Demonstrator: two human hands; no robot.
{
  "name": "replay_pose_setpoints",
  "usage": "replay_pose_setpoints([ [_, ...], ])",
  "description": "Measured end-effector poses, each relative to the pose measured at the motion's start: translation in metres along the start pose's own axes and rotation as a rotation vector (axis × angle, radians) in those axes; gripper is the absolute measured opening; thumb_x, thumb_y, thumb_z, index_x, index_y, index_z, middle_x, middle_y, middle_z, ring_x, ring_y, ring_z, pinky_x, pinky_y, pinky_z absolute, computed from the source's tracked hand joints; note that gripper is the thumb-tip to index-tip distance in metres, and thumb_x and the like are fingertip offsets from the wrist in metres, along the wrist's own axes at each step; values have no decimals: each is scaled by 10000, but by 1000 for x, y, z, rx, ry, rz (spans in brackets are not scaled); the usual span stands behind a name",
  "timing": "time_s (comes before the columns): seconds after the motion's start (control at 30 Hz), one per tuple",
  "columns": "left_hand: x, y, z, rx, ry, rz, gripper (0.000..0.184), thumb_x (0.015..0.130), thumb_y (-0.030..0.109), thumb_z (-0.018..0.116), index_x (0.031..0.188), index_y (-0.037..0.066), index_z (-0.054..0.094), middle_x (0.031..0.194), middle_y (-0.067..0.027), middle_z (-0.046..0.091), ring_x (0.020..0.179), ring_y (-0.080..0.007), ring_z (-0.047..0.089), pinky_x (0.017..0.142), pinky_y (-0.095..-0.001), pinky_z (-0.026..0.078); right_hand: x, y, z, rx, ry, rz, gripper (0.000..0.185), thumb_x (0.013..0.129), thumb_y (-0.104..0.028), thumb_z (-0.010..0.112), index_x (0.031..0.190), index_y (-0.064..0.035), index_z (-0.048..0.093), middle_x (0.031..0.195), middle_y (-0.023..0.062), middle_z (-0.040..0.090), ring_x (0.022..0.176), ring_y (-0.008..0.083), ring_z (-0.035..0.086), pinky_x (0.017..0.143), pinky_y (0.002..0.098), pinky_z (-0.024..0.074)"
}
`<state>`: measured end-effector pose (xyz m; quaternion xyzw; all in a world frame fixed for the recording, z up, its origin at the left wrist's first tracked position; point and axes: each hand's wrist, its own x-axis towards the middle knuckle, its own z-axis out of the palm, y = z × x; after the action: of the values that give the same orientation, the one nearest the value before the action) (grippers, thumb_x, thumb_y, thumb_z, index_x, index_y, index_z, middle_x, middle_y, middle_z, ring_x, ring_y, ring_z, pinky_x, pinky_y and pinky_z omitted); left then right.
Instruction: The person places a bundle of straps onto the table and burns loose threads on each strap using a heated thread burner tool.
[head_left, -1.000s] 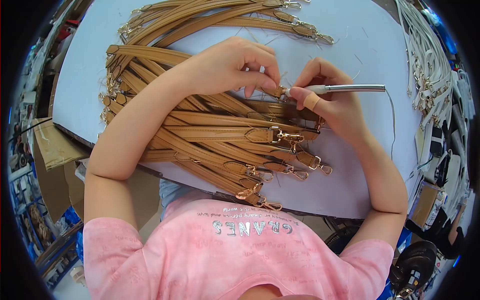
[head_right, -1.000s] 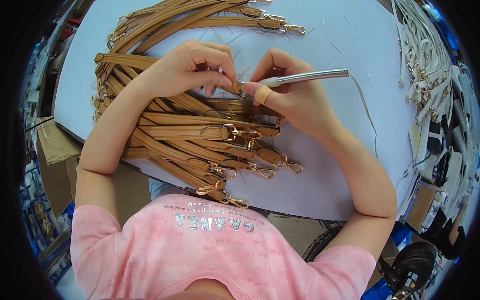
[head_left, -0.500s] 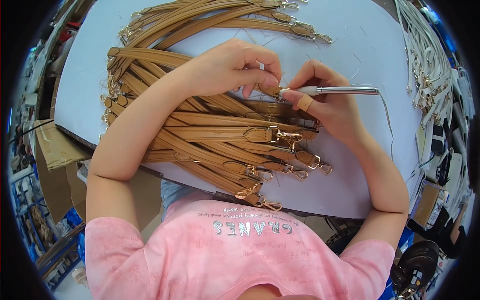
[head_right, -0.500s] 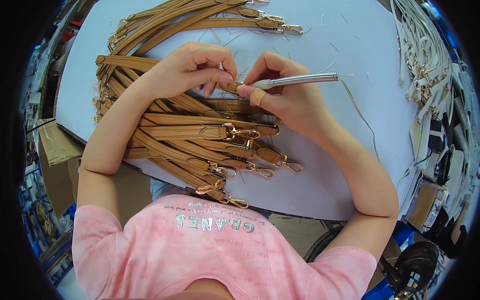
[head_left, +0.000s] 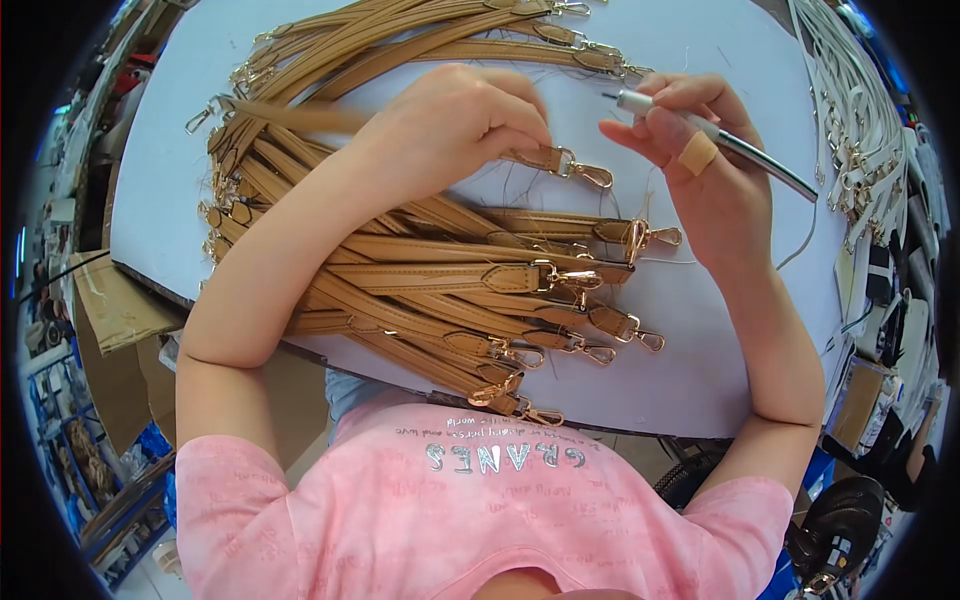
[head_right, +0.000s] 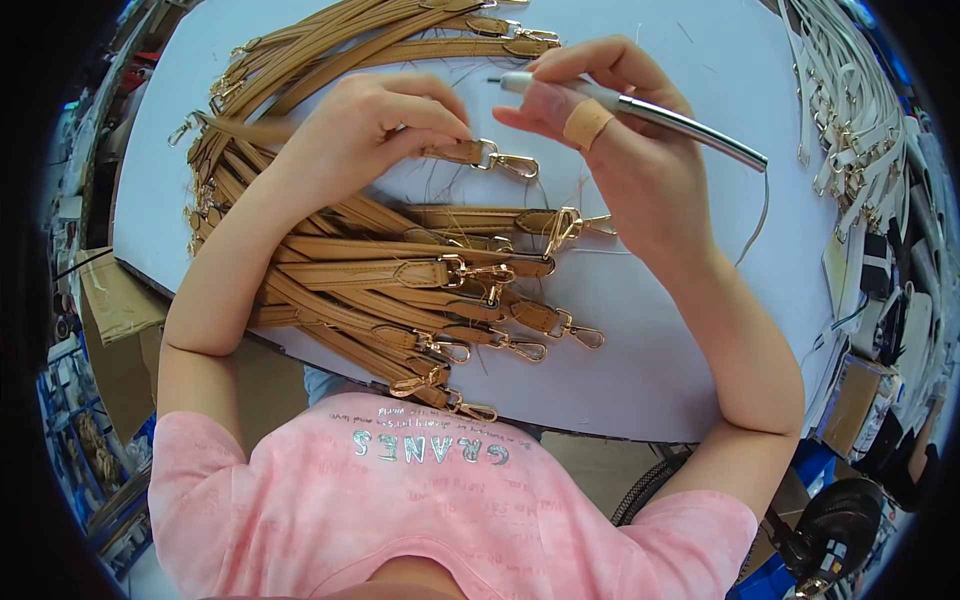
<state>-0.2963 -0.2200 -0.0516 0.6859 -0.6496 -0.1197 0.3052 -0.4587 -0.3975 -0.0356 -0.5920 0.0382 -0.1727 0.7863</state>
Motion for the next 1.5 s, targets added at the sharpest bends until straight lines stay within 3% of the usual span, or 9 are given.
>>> replay_pose_setpoints([
  [0.07, 1, 1, -1, 22, 63, 103, 225, 804, 83, 742, 1024, 96, 697, 919, -56, 599, 702, -173, 586, 602, -302, 459, 0, 1, -1, -28, -52, 53, 42, 915, -24, 572, 923, 10, 549, 901, 64, 562, 784, 93, 566, 954, 409, 542],
  [0.17, 1, 16, -5, -166, -18, -128, 205, 789, 53, 754, 987, 98, 727, 863, -36, 572, 679, -155, 549, 602, -302, 456, 1, 7, -11, -48, -81, 165, 64, 894, -33, 607, 900, 12, 563, 852, 57, 588, 790, 120, 612, 890, 385, 572],
  [0.37, 2, 6, 5, -169, 18, -15, 100, 807, 114, 739, 900, 77, 740, 813, -42, 631, 678, -159, 594, 610, -296, 466, 5, 17, -21, 155, -99, 226, 106, 881, -61, 635, 868, 12, 559, 806, 50, 591, 748, 114, 616, 818, 330, 575],
  [0.6, 1, 5, -7, -313, -87, -131, 94, 856, 84, 711, 946, 57, 716, 812, -11, 614, 728, -106, 553, 675, -255, 433, -1, 17, -8, -465, -183, 165, 116, 879, -75, 670, 865, -37, 561, 770, 17, 596, 718, 62, 542, 640, 208, 446],
  [1.03, 3, -1, -2, -473, -95, -188, 112, 905, 102, 661, 958, 6, 684, 830, -18, 654, 774, -83, 581, 698, -240, 465, -1, 19, -7, -467, -164, 163, 142, 840, -80, 717, 837, -36, 582, 761, -10, 619, 686, 35, 495, 587, 202, 385],
  [1.17, 4, 2, -3, -471, -72, -236, 105, 892, 91, 679, 958, 9, 689, 804, -11, 622, 754, -77, 571, 677, -231, 454, -1, 20, -8, -497, -177, 129, 142, 850, -80, 707, 851, -31, 573, 764, 3, 624, 699, 40, 532, 605, 198, 422],
  [1.27, 6, 1, -3, -266, -42, -191, 101, 878, 81, 696, 951, 10, 699, 789, -5, 593, 738, -73, 562, 661, -227, 444, 1, 20, -7, -239, -97, 215, 115, 896, -46, 655, 882, -12, 546, 792, 30, 605, 725, 70, 562, 758, 258, 548],
  [1.4, 6, -2, 0, -318, -9, -237, 131, 831, 143, 739, 892, 28, 727, 755, -18, 565, 673, -100, 570, 617, -262, 447, 0, 23, -8, -248, -92, 200, 153, 874, -84, 687, 875, -14, 551, 799, 54, 643, 777, 84, 621, 702, 222, 524],
  [1.5, 5, -4, -5, -525, -89, -289, 86, 853, 77, 723, 913, 15, 730, 787, -1, 566, 720, -76, 554, 629, -217, 411, 1, 23, -9, -299, -107, 191, 152, 877, -83, 683, 879, -9, 551, 808, 59, 645, 779, 89, 623, 713, 226, 532],
])
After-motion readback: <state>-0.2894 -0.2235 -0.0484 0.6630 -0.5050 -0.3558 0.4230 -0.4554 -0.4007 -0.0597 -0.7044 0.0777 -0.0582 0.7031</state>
